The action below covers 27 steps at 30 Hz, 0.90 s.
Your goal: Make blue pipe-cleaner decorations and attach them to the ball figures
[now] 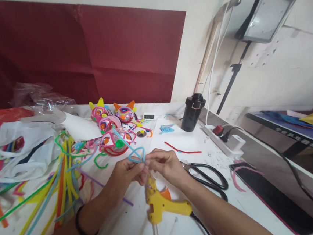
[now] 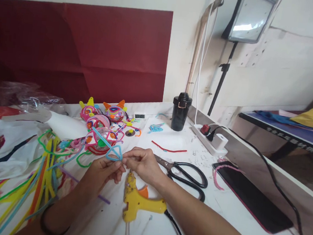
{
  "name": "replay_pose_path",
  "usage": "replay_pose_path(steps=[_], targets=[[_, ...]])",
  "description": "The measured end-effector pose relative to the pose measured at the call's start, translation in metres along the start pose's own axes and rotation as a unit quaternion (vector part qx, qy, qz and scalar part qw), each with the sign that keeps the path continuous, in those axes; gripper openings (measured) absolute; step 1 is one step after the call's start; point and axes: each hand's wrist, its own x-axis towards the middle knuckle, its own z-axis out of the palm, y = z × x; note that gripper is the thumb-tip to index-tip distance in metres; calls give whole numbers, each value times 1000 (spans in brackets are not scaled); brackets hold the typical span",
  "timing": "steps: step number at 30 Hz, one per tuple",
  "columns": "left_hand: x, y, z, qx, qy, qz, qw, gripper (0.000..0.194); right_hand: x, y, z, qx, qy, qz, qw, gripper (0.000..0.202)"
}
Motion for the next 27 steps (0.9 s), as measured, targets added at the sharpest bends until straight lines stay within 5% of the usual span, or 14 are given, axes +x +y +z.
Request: replay_pose_path(steps=[27], targets=[[-1,3,3,-25,-9,-30,999,26,-1,1,2,-46,33,-16,998,9]])
